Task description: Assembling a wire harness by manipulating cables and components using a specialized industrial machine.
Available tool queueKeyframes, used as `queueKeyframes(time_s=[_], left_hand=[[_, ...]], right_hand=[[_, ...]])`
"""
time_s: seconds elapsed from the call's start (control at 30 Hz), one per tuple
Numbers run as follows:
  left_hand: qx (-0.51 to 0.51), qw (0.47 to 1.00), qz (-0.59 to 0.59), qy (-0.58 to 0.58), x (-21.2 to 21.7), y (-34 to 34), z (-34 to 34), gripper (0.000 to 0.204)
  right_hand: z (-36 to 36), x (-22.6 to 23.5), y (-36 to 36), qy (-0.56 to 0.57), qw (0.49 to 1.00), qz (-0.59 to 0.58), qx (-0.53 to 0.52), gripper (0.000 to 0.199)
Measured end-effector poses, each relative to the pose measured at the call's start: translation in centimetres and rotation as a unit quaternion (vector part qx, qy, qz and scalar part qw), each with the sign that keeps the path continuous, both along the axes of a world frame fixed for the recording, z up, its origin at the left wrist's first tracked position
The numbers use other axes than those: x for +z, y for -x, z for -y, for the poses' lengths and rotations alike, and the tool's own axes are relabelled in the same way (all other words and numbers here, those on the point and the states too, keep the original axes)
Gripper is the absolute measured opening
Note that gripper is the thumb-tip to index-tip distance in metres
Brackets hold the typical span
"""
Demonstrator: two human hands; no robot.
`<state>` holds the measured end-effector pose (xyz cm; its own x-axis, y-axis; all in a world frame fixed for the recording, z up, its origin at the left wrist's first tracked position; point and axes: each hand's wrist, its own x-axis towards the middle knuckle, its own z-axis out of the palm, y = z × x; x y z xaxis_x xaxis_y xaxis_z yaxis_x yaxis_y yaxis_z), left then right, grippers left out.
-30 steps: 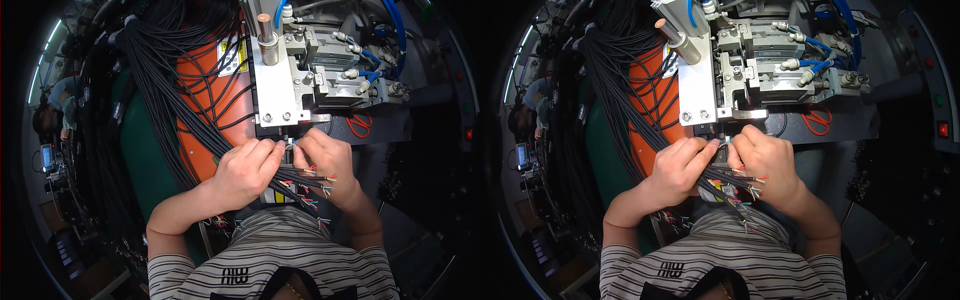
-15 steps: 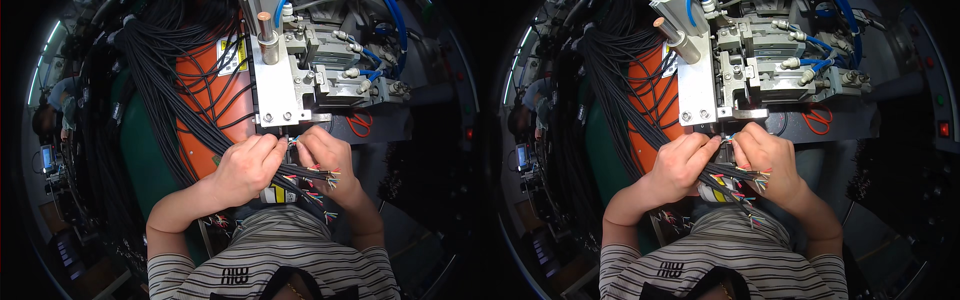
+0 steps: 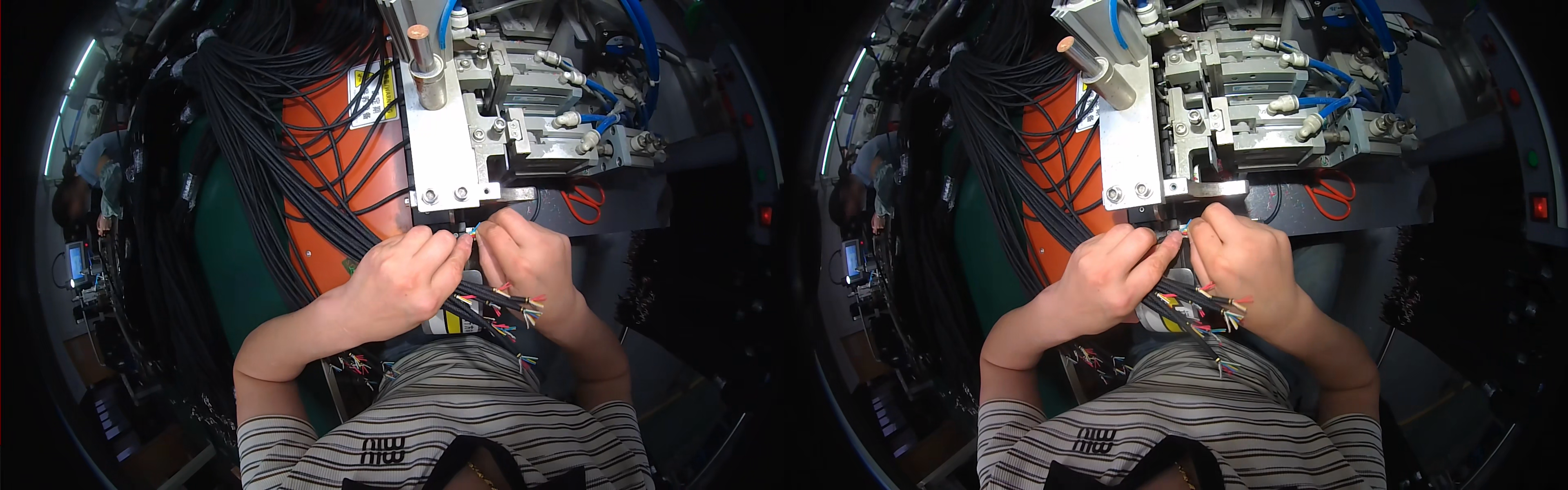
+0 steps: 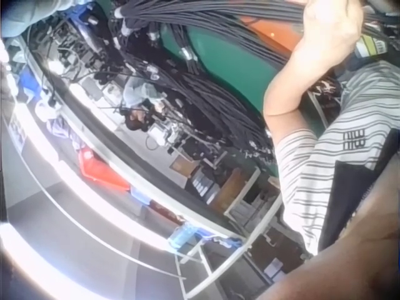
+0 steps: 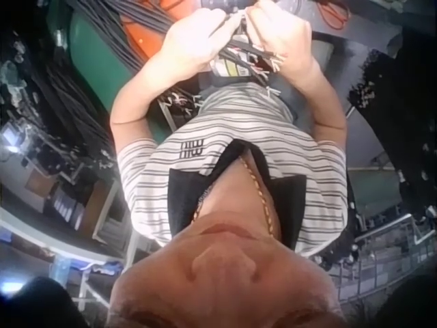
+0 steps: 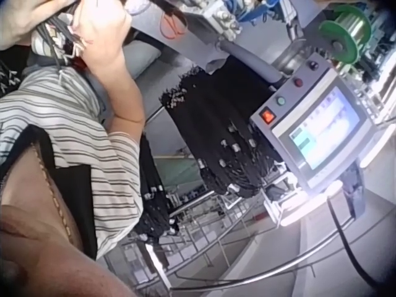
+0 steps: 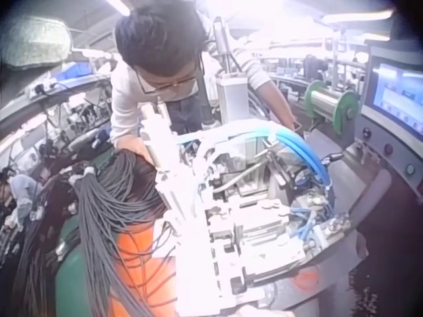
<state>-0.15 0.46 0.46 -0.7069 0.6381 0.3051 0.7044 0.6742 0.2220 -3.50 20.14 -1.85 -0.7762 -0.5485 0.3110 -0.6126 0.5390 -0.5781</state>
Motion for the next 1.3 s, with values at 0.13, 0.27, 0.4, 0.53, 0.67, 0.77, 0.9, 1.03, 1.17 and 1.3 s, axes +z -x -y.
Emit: queueKeyframes(time_s=[0.13, 0.27, 0.4, 0.53, 0.67, 0.77, 0.9, 1.03, 1.17, 1.3], left_hand=[[0.003, 1.000, 0.008, 0.023, 0.5, 0.1, -0.3, 0.043], [0.003, 0.999, 0.001, 0.035, 0.7, 0.6, -0.3, 0.031], [0.007, 1.000, -0.003, 0.022, 0.2, 0.3, -0.2, 0.039], [0.013, 1.000, 0.002, 0.016, 0.1, 0.1, -0.2, 0.046], [0.017, 0.999, 0.022, 0.017, 0.3, 0.3, -0.2, 0.047], [0.027, 0.999, 0.040, 0.003, 0.5, 0.2, -0.1, 0.042], [0.064, 0.994, 0.064, -0.056, 0.3, -0.2, 1.4, 0.036], [0.104, 0.989, 0.066, -0.079, -0.2, -1.2, 2.7, 0.036], [0.124, 0.990, 0.022, -0.060, -0.9, -1.0, 2.7, 0.035], [0.100, 0.992, 0.003, -0.081, -1.0, -0.7, 2.3, 0.037]], right_hand=[[-0.5, 0.1, 0.6, -0.054, 0.998, 0.026, 0.022, 0.011], [-0.5, -0.9, 0.8, 0.016, 0.999, 0.044, 0.012, 0.011], [0.1, -1.3, 0.4, 0.103, 0.994, 0.022, -0.031, 0.011], [0.2, -0.9, 0.7, 0.113, 0.993, -0.018, -0.008, 0.010], [0.1, -0.4, 0.8, 0.053, 0.998, 0.011, -0.011, 0.009], [0.0, -0.4, 0.7, 0.031, 0.999, 0.014, -0.017, 0.009], [0.0, -0.8, 0.9, 0.075, 0.992, 0.098, -0.027, 0.009], [-0.3, -1.3, 0.6, 0.121, 0.981, 0.152, -0.029, 0.012], [-0.7, -0.8, -0.1, 0.144, 0.967, 0.199, -0.071, 0.020], [-1.0, -0.1, -0.6, 0.282, 0.907, 0.308, 0.055, 0.035]])
